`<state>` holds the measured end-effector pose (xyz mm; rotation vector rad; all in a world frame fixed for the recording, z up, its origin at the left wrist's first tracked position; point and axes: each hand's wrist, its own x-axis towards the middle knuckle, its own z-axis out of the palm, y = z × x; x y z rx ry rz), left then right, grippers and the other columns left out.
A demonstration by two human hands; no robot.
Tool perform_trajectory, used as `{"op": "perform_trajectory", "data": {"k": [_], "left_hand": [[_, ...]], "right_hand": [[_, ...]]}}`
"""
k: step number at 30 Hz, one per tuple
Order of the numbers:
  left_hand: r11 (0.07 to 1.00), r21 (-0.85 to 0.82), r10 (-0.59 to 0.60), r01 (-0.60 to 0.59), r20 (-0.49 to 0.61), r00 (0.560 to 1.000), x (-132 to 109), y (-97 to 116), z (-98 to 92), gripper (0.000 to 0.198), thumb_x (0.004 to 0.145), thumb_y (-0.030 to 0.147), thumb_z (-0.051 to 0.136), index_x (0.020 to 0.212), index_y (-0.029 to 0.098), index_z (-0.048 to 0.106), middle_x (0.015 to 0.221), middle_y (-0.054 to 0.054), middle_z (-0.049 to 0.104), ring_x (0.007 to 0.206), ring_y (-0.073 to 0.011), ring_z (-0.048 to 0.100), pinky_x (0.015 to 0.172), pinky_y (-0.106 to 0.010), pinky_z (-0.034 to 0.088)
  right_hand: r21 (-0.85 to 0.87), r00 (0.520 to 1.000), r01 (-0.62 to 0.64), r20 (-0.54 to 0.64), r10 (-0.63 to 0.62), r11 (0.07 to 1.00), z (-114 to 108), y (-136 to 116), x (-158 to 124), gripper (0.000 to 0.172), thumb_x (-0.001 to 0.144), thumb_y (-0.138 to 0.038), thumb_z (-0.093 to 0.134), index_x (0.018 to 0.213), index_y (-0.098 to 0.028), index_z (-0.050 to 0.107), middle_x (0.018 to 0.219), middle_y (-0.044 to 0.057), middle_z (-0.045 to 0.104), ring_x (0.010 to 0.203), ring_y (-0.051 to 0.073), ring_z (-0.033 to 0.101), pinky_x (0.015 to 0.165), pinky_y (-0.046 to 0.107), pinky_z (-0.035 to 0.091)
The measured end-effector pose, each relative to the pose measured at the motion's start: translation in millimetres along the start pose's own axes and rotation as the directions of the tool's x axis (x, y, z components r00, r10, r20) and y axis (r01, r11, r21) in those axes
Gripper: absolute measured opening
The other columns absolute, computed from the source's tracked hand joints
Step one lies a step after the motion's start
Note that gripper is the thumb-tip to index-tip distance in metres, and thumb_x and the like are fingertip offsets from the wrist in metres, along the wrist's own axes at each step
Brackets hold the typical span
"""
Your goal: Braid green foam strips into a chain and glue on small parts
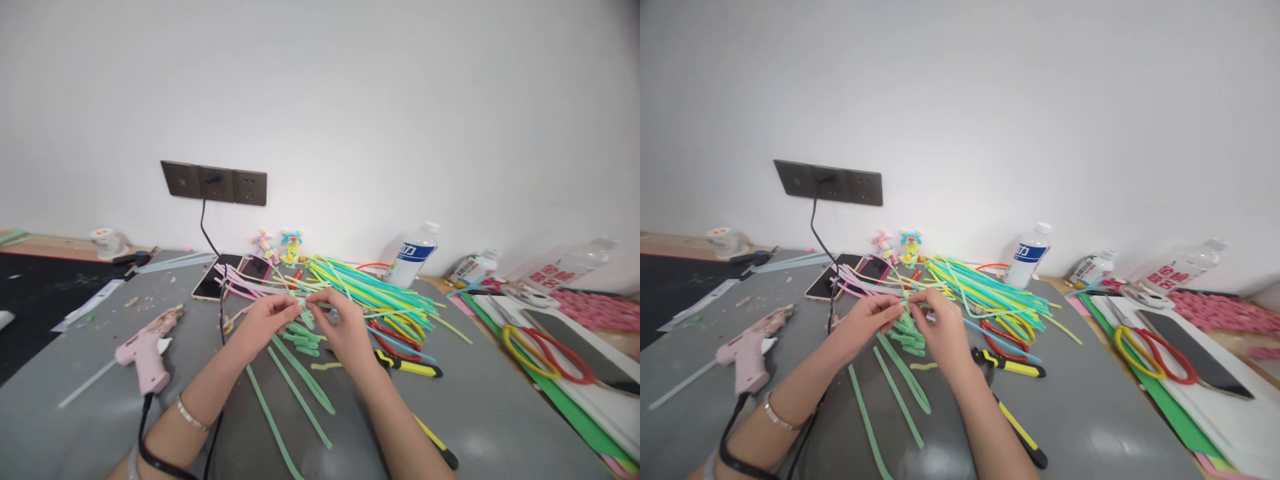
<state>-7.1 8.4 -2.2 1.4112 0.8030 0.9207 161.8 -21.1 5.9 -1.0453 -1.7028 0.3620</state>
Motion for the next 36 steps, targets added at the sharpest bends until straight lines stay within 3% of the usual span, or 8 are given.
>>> {"op": "perform_trajectory", "data": {"k": [6, 19, 24, 31, 36], "left_hand": [[1.000, 0.010, -0.006, 0.006, 0.022, 1.000, -1, -2, -0.3, 0.031, 0.078, 0.046, 0.069, 0.077, 0.016, 0.064, 0.064, 0.003, 0.048, 0.054, -0.0092, 0.035, 0.050, -0.022, 0.025], [0.986, -0.151, -0.072, 0.063, -0.051, 0.996, -2, 2, 7.5, 0.033, 0.072, 0.045, 0.075, 0.073, 0.015, 0.061, 0.061, 0.005, 0.044, 0.050, -0.0063, 0.033, 0.047, -0.021, 0.024], [0.967, -0.244, -0.081, 0.075, -0.017, 0.997, -2, 4, 10.0, 0.035, 0.070, 0.044, 0.078, 0.082, 0.014, 0.065, 0.061, 0.005, 0.044, 0.050, -0.0050, 0.033, 0.044, -0.019, 0.025], [0.939, -0.333, -0.088, 0.084, 0.003, 0.996, -3, 6, 12.0, 0.032, 0.069, 0.039, 0.080, 0.075, 0.014, 0.061, 0.063, 0.006, 0.043, 0.050, -0.0034, 0.032, 0.042, -0.015, 0.026], [0.924, -0.346, -0.153, 0.164, 0.059, 0.986, -6, 9, 12.4, 0.030, 0.072, 0.038, 0.078, 0.077, 0.017, 0.058, 0.054, 0.008, 0.043, 0.045, -0.0040, 0.032, 0.040, -0.015, 0.026]], "right_hand": [[-0.054, 0.999, 0.036, 0.002, -0.036, 0.998, 0, 1, -1, 0.010, 0.088, -0.013, 0.056, 0.085, -0.021, 0.062, 0.080, 0.003, 0.067, 0.071, 0.017, 0.064, 0.063, 0.026, 0.052], [-0.012, 0.999, 0.051, -0.012, -0.051, 0.999, -1, -5, 0, 0.011, 0.087, -0.013, 0.054, 0.084, -0.020, 0.060, 0.078, 0.003, 0.064, 0.072, 0.016, 0.061, 0.062, 0.025, 0.051], [0.020, 0.999, 0.048, 0.006, -0.048, 0.999, 0, -4, 0, 0.011, 0.087, -0.012, 0.055, 0.084, -0.020, 0.060, 0.077, 0.002, 0.061, 0.069, 0.014, 0.059, 0.059, 0.024, 0.049], [0.047, 0.999, 0.028, 0.034, -0.029, 0.999, 0, -4, 0, 0.010, 0.089, -0.013, 0.055, 0.083, -0.020, 0.059, 0.076, 0.002, 0.059, 0.068, 0.014, 0.056, 0.059, 0.023, 0.047], [0.038, 0.998, 0.037, 0.043, -0.039, 0.999, -1, -3, -1, 0.011, 0.090, -0.013, 0.053, 0.084, -0.020, 0.058, 0.078, 0.002, 0.060, 0.070, 0.015, 0.057, 0.062, 0.024, 0.048]]}}
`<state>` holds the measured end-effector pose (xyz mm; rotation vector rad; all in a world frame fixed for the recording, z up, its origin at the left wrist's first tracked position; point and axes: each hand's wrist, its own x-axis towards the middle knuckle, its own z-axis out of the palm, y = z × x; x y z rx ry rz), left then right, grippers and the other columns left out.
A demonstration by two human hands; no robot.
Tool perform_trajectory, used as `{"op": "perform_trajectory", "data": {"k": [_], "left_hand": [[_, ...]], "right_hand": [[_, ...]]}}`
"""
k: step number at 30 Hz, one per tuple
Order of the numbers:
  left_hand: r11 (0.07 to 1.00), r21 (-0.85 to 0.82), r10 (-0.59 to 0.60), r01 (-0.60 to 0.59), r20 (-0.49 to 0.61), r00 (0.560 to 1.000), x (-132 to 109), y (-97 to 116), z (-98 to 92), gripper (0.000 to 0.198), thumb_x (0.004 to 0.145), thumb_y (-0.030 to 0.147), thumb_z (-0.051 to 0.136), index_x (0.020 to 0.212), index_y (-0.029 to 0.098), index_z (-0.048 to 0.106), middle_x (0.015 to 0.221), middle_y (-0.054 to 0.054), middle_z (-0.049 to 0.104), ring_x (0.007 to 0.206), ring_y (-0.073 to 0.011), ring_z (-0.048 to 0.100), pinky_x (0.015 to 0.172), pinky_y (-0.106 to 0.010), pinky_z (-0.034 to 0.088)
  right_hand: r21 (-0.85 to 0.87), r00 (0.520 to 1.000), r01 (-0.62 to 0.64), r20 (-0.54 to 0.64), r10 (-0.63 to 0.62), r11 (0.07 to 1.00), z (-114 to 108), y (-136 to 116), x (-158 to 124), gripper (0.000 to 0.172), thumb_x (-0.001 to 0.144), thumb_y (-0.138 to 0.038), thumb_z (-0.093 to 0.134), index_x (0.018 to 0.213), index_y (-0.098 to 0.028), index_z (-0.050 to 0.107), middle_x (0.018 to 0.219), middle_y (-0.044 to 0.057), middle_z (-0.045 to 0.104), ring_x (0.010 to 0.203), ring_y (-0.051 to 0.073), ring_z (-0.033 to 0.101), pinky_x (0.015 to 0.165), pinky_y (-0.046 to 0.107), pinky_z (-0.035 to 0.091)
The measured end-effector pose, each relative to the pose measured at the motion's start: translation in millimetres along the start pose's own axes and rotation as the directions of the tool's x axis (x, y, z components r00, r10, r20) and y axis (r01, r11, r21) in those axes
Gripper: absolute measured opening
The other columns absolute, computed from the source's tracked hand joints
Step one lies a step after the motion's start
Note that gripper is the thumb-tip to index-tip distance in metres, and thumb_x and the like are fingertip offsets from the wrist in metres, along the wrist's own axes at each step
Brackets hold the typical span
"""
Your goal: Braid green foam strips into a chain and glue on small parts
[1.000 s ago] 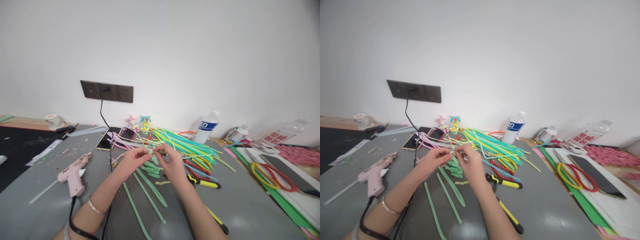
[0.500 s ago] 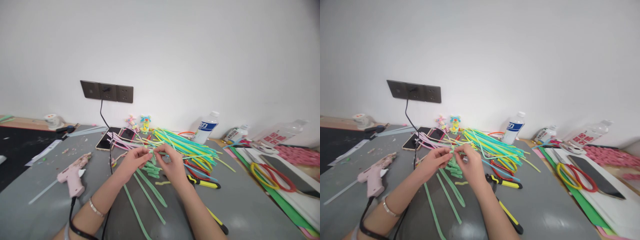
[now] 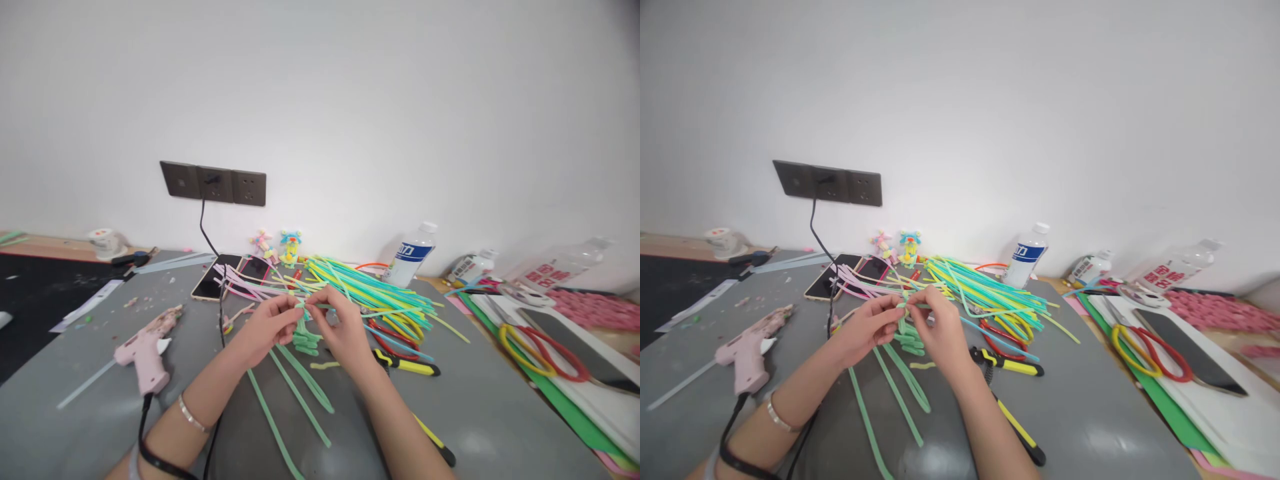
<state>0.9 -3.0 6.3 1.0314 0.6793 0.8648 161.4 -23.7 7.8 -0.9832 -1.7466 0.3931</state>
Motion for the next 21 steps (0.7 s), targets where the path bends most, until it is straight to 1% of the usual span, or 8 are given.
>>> {"op": "perform_trajectory", "data": {"k": [5, 8, 12, 17, 21], "left_hand": [[1.000, 0.018, -0.009, 0.008, 0.014, 1.000, -1.1, 0.8, -0.4, 0.029, 0.074, 0.037, 0.077, 0.075, 0.018, 0.055, 0.055, 0.006, 0.050, 0.047, -0.0054, 0.042, 0.041, -0.016, 0.033], [1.000, 0.006, 0.004, -0.004, -0.004, 1.000, 0.4, -0.4, -2.2, 0.028, 0.074, 0.036, 0.077, 0.076, 0.017, 0.057, 0.059, 0.005, 0.053, 0.051, -0.0060, 0.048, 0.043, -0.015, 0.037], [1.000, -0.003, 0.030, -0.030, -0.021, 0.999, 1.1, -0.2, -1.9, 0.026, 0.075, 0.037, 0.076, 0.078, 0.016, 0.060, 0.061, 0.003, 0.056, 0.055, -0.0075, 0.053, 0.044, -0.015, 0.038], [0.997, -0.029, 0.072, -0.074, -0.053, 0.996, 0.5, 2.2, 0.5, 0.026, 0.073, 0.035, 0.079, 0.075, 0.016, 0.060, 0.060, 0.003, 0.056, 0.056, -0.0074, 0.051, 0.046, -0.016, 0.038], [0.993, -0.067, 0.099, -0.102, -0.044, 0.994, 1.2, 2.0, -0.7, 0.024, 0.075, 0.031, 0.078, 0.073, 0.016, 0.059, 0.063, 0.003, 0.055, 0.056, -0.0065, 0.047, 0.048, -0.016, 0.039]], "right_hand": [[-0.047, 0.999, -0.013, -0.040, 0.011, 0.999, 0.5, 2.1, 0.3, 0.009, 0.089, -0.014, 0.054, 0.083, -0.021, 0.057, 0.078, 0.002, 0.061, 0.071, 0.016, 0.058, 0.061, 0.025, 0.048], [-0.055, 0.999, -0.014, -0.053, 0.011, 0.998, 0.3, 1.5, 0.8, 0.010, 0.089, -0.014, 0.054, 0.083, -0.020, 0.057, 0.078, 0.002, 0.061, 0.070, 0.015, 0.058, 0.062, 0.025, 0.049], [-0.029, 0.998, -0.030, -0.058, 0.028, 0.999, -0.3, -0.8, 1.2, 0.010, 0.089, -0.015, 0.054, 0.081, -0.020, 0.057, 0.077, 0.002, 0.061, 0.069, 0.015, 0.058, 0.061, 0.024, 0.049], [0.020, 0.997, -0.052, -0.053, 0.053, 0.998, 0.4, -1.9, 1.4, 0.010, 0.088, -0.016, 0.056, 0.080, -0.020, 0.058, 0.075, 0.002, 0.060, 0.067, 0.015, 0.057, 0.060, 0.024, 0.048], [0.043, 0.998, -0.047, -0.036, 0.049, 0.998, 0.3, -2.7, 2.1, 0.009, 0.088, -0.018, 0.057, 0.081, -0.020, 0.061, 0.074, 0.002, 0.061, 0.067, 0.015, 0.057, 0.062, 0.027, 0.047]]}}
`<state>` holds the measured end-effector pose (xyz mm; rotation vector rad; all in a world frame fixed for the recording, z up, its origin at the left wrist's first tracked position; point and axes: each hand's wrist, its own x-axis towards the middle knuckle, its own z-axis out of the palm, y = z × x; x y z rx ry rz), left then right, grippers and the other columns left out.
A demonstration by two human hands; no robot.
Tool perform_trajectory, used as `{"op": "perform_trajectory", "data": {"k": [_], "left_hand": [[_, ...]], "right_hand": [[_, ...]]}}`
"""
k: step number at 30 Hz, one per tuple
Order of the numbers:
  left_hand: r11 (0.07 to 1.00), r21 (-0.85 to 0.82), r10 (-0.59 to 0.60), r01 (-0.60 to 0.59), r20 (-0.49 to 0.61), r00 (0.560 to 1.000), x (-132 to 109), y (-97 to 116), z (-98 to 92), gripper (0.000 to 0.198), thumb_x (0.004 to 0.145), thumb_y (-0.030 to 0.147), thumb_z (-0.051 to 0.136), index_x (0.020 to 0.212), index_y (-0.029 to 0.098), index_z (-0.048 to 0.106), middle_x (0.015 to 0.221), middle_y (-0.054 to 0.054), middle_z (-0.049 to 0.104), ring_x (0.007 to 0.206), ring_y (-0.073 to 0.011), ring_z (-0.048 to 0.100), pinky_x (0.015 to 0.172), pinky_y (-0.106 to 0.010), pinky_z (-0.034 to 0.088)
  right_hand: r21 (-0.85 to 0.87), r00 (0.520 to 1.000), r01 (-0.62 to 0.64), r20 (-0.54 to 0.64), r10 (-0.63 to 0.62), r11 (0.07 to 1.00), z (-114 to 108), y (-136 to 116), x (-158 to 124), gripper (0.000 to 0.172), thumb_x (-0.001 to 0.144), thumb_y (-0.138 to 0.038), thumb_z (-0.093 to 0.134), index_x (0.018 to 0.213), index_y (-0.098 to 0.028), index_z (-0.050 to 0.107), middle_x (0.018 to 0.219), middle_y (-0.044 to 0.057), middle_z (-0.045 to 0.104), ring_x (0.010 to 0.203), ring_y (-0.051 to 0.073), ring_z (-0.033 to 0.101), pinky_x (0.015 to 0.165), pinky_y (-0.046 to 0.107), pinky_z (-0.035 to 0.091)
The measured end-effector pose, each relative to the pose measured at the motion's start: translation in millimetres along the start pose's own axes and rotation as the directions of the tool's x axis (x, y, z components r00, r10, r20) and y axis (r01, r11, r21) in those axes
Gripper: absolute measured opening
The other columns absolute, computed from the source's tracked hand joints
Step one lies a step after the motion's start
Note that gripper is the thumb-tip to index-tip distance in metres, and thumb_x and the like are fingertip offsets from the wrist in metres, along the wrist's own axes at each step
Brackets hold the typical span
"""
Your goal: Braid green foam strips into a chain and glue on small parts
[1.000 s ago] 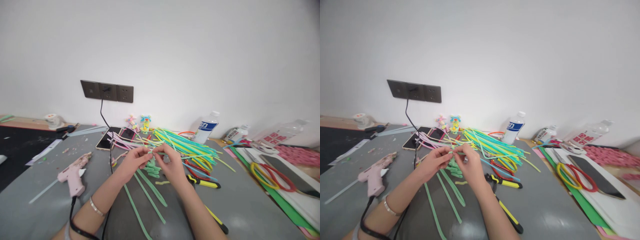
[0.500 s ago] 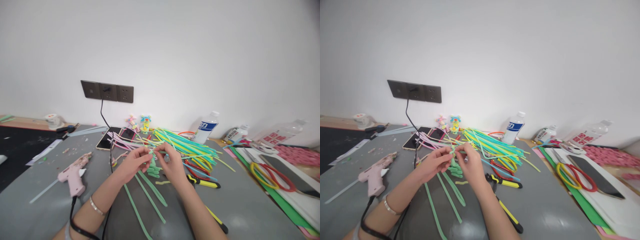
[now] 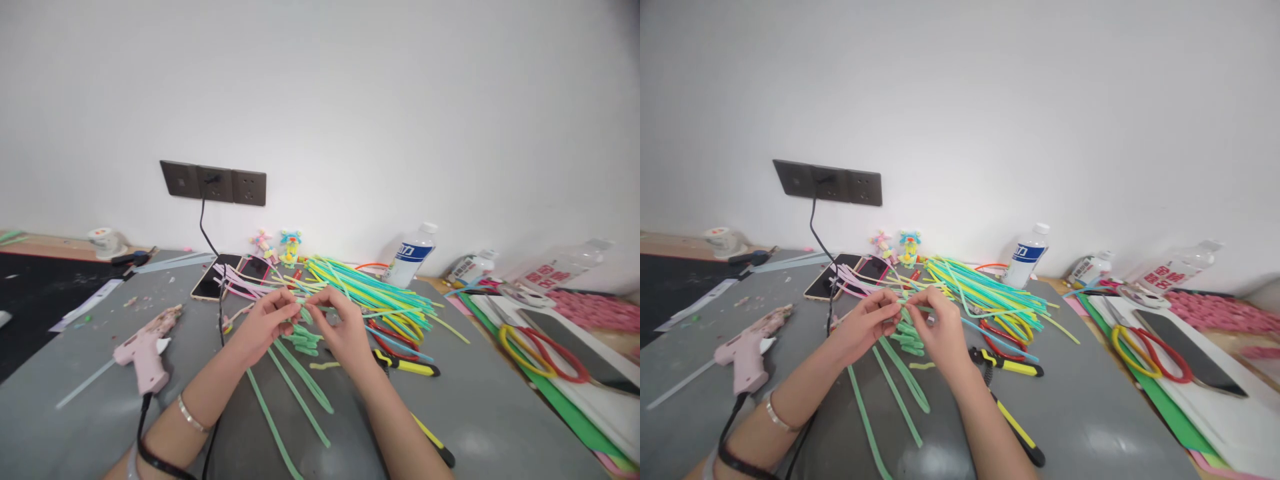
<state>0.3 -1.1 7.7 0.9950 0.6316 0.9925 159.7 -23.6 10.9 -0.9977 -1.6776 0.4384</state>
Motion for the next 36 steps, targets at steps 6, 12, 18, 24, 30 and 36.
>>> {"op": "perform_trajectory", "data": {"k": [6, 12, 18, 24, 30, 36], "left_hand": [[0.997, -0.054, 0.047, -0.048, -0.022, 0.999, 0.3, -0.6, -0.2, 0.027, 0.073, 0.031, 0.080, 0.068, 0.016, 0.058, 0.063, 0.002, 0.057, 0.060, -0.0073, 0.050, 0.052, -0.016, 0.040], [0.996, -0.037, 0.079, -0.080, -0.033, 0.996, -0.5, 2.0, 0.9, 0.027, 0.070, 0.033, 0.082, 0.067, 0.015, 0.062, 0.061, 0.002, 0.061, 0.055, -0.0062, 0.050, 0.052, -0.016, 0.041], [0.993, 0.007, 0.117, -0.117, -0.056, 0.992, -1.0, 3.6, 0.3, 0.027, 0.068, 0.034, 0.083, 0.066, 0.014, 0.064, 0.060, 0.001, 0.061, 0.058, -0.0085, 0.056, 0.055, -0.018, 0.046], [0.990, 0.022, 0.141, -0.140, -0.079, 0.987, -1.2, 3.7, 0.0, 0.026, 0.069, 0.034, 0.082, 0.068, 0.015, 0.064, 0.061, 0.002, 0.062, 0.058, -0.0085, 0.057, 0.058, -0.018, 0.049], [0.983, 0.077, 0.175, -0.168, -0.097, 0.980, -0.7, 0.3, -1.4, 0.026, 0.070, 0.036, 0.081, 0.071, 0.016, 0.063, 0.064, 0.002, 0.064, 0.061, -0.0098, 0.060, 0.061, -0.020, 0.051], [0.982, 0.124, 0.156, -0.144, -0.093, 0.983, 0.4, -1.0, -2.9, 0.025, 0.069, 0.032, 0.082, 0.079, 0.016, 0.065, 0.067, 0.002, 0.065, 0.062, -0.0105, 0.062, 0.062, -0.021, 0.053]], "right_hand": [[0.040, 0.999, 0.028, 0.015, -0.028, 0.999, -1.6, -2.8, 1.5, 0.010, 0.089, -0.018, 0.057, 0.083, -0.020, 0.065, 0.075, 0.003, 0.062, 0.070, 0.017, 0.057, 0.064, 0.029, 0.045], [0.206, 0.998, -0.063, 0.043, 0.056, 0.976, 0.0, 0.3, 0.5, 0.009, 0.088, -0.021, 0.059, 0.085, -0.019, 0.067, 0.077, 0.003, 0.062, 0.071, 0.016, 0.058, 0.064, 0.028, 0.048], [0.303, 0.991, -0.125, 0.076, 0.107, 0.945, 2.1, 2.3, -1.0, 0.012, 0.088, -0.029, 0.062, 0.085, -0.019, 0.069, 0.077, 0.003, 0.061, 0.068, 0.015, 0.059, 0.058, 0.026, 0.050], [0.280, 0.994, -0.069, 0.098, 0.043, 0.958, 2.9, -2.0, -2.2, 0.013, 0.092, -0.026, 0.056, 0.092, -0.020, 0.068, 0.079, 0.003, 0.060, 0.065, 0.014, 0.059, 0.061, 0.027, 0.051], [0.162, 1.000, 0.023, 0.017, -0.027, 0.986, 4.8, 0.0, -2.1, 0.005, 0.089, -0.019, 0.059, 0.089, -0.020, 0.064, 0.079, 0.003, 0.062, 0.074, 0.017, 0.060, 0.067, 0.029, 0.050], [0.018, 0.990, 0.131, -0.060, -0.129, 0.991, 0.2, -3.4, 0.9, 0.010, 0.088, -0.013, 0.059, 0.084, -0.021, 0.064, 0.076, 0.002, 0.060, 0.073, 0.017, 0.059, 0.066, 0.029, 0.049]]}}
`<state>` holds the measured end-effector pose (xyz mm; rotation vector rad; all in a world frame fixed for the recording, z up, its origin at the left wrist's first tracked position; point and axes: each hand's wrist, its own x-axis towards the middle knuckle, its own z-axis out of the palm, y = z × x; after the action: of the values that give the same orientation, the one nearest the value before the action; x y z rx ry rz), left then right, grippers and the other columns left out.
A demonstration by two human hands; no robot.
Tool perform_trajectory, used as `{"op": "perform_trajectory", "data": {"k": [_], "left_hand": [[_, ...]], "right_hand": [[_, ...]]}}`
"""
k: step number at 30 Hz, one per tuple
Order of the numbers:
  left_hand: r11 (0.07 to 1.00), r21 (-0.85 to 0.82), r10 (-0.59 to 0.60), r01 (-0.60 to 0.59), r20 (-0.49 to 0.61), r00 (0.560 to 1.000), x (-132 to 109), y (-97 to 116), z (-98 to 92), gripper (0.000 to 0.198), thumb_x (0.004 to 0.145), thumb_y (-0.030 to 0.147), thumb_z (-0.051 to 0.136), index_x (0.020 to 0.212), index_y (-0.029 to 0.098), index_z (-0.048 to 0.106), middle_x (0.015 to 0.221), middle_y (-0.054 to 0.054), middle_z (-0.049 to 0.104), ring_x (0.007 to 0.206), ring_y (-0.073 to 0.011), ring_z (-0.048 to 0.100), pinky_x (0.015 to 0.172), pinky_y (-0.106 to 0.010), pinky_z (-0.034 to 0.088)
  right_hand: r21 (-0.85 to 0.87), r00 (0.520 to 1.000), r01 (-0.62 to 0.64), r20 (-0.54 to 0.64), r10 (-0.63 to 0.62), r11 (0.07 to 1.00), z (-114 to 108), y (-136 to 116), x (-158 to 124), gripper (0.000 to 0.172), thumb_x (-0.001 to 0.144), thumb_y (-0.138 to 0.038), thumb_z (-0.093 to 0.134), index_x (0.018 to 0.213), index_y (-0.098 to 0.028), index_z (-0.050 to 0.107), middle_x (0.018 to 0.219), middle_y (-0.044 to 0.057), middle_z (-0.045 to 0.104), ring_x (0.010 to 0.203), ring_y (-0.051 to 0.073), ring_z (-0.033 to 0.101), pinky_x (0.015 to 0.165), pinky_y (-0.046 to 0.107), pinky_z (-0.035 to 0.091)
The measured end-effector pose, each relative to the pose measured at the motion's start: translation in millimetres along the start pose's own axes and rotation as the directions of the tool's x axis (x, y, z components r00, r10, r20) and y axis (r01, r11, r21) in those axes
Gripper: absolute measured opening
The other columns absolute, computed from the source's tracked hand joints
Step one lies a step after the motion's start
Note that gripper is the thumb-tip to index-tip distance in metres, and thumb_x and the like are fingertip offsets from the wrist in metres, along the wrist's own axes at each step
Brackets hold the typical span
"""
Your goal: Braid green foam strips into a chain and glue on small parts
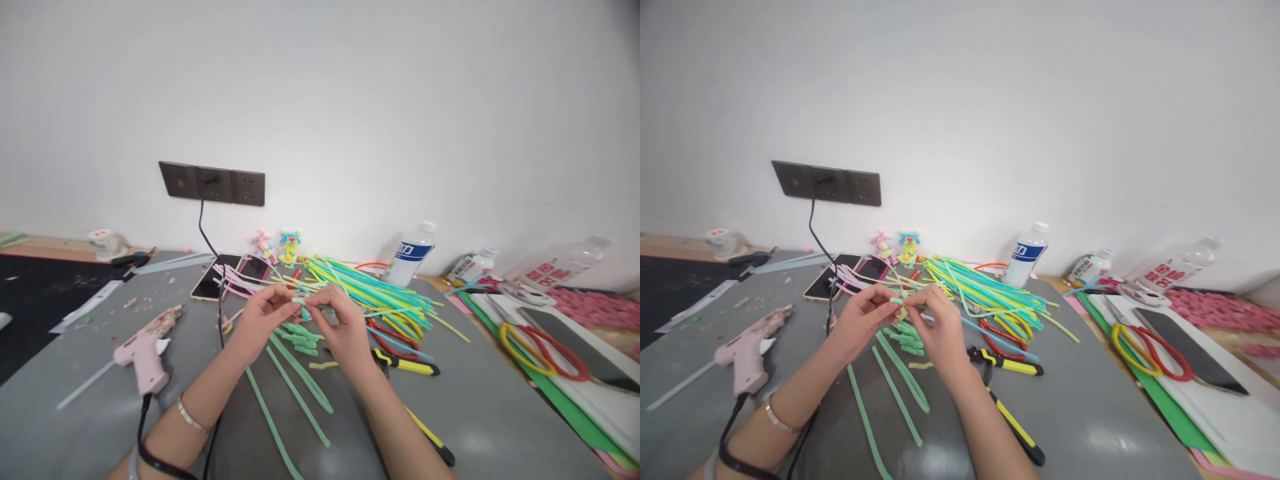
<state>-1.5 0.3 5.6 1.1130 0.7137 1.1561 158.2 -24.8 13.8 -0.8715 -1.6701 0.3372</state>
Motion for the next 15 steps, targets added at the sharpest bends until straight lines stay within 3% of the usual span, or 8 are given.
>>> {"op": "perform_trajectory", "data": {"k": [6, 15], "left_hand": [[0.998, -0.044, -0.034, 0.035, 0.015, 0.999, -0.9, 4.4, 2.5, 0.032, 0.062, 0.034, 0.086, 0.081, 0.016, 0.067, 0.066, 0.001, 0.067, 0.060, -0.0120, 0.064, 0.060, -0.023, 0.053], [0.998, -0.035, -0.054, 0.053, -0.025, 0.998, 0.4, 2.4, 0.2, 0.027, 0.063, 0.034, 0.085, 0.079, 0.015, 0.074, 0.066, -0.003, 0.072, 0.062, -0.0143, 0.066, 0.063, -0.025, 0.054]], "right_hand": [[-0.149, 0.995, 0.096, -0.016, -0.099, 0.984, -3.3, -4.4, -1.3, 0.013, 0.090, -0.011, 0.057, 0.085, -0.022, 0.064, 0.073, 0.002, 0.058, 0.067, 0.016, 0.056, 0.060, 0.028, 0.048], [-0.192, 0.988, 0.153, 0.042, -0.148, 0.969, -5.1, -1.9, -0.4, 0.016, 0.091, -0.012, 0.055, 0.088, -0.022, 0.066, 0.072, 0.002, 0.057, 0.065, 0.016, 0.056, 0.058, 0.029, 0.047]]}}
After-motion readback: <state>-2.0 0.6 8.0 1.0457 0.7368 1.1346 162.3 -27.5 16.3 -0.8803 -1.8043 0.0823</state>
